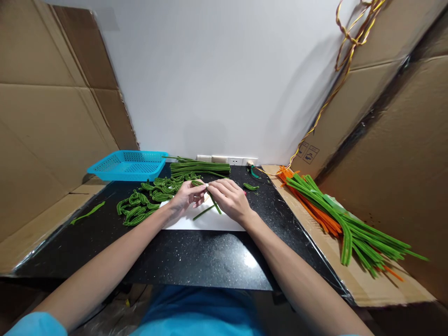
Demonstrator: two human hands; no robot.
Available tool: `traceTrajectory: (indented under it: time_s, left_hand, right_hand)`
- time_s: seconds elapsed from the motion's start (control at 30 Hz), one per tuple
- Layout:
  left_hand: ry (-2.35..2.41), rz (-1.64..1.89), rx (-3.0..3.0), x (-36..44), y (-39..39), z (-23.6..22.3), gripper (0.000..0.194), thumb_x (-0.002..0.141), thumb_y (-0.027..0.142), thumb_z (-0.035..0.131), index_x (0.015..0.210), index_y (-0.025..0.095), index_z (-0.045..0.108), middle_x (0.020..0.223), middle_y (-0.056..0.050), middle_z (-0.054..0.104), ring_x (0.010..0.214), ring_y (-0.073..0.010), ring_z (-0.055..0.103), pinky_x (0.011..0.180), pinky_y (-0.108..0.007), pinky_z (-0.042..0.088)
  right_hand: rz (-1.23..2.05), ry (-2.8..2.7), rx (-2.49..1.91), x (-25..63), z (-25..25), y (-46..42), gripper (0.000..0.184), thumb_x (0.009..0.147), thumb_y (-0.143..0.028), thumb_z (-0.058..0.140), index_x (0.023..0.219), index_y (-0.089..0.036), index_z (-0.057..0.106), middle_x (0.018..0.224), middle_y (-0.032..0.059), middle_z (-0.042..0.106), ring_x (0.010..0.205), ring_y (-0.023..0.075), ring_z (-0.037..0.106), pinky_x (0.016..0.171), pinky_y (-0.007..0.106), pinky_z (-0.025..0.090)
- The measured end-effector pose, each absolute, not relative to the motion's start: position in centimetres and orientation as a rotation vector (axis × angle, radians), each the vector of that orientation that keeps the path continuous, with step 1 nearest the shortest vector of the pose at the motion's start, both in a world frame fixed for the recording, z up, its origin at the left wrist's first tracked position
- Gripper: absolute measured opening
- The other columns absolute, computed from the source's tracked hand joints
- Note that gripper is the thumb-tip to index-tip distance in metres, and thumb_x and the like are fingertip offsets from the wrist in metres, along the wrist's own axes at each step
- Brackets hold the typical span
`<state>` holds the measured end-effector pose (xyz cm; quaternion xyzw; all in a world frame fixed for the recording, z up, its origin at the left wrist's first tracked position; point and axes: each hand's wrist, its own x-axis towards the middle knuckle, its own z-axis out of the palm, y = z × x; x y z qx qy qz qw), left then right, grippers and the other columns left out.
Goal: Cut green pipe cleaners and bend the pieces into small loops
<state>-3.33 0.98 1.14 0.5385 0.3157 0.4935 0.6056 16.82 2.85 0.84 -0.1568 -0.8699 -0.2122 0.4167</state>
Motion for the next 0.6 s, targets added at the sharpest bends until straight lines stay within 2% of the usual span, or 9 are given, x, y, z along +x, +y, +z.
traceTrajectory:
  time_s: [0.17, 0.37, 0.6]
  left_hand:
    - [0.764, 1.190, 1.146, -3.44, 0.93, 1.47, 0.031, 0.076, 0.040, 0.078, 0.077, 0.016, 0.059, 0.066, 0.001, 0.055, 0.049, -0.0077, 0.051, 0.041, -0.021, 0.030]
    - [0.799, 1.174, 1.168, -3.38, 0.76, 1.40, 0.030, 0.078, 0.040, 0.078, 0.087, 0.015, 0.063, 0.065, 0.002, 0.054, 0.049, -0.0074, 0.051, 0.041, -0.020, 0.031]
    - [0.857, 1.170, 1.247, -3.11, 0.67, 1.33, 0.031, 0.077, 0.041, 0.080, 0.083, 0.014, 0.065, 0.066, -0.001, 0.058, 0.053, -0.0089, 0.054, 0.043, -0.020, 0.033]
  right_hand:
    - [-0.552, -2.175, -0.460, 17.19, 0.67, 3.17, 0.035, 0.098, -0.018, 0.059, 0.131, -0.024, 0.064, 0.128, 0.0103, 0.071, 0.118, 0.0263, 0.064, 0.102, 0.048, 0.050]
    - [-0.585, -2.148, -0.391, 17.45, 0.55, 3.35, 0.038, 0.098, -0.015, 0.058, 0.134, -0.025, 0.063, 0.120, 0.0092, 0.074, 0.111, 0.0242, 0.065, 0.097, 0.045, 0.052]
    - [-0.494, -2.157, -0.375, 17.52, 0.25, 3.43, 0.029, 0.100, -0.016, 0.055, 0.124, -0.023, 0.071, 0.109, 0.0098, 0.076, 0.099, 0.0228, 0.068, 0.086, 0.041, 0.056]
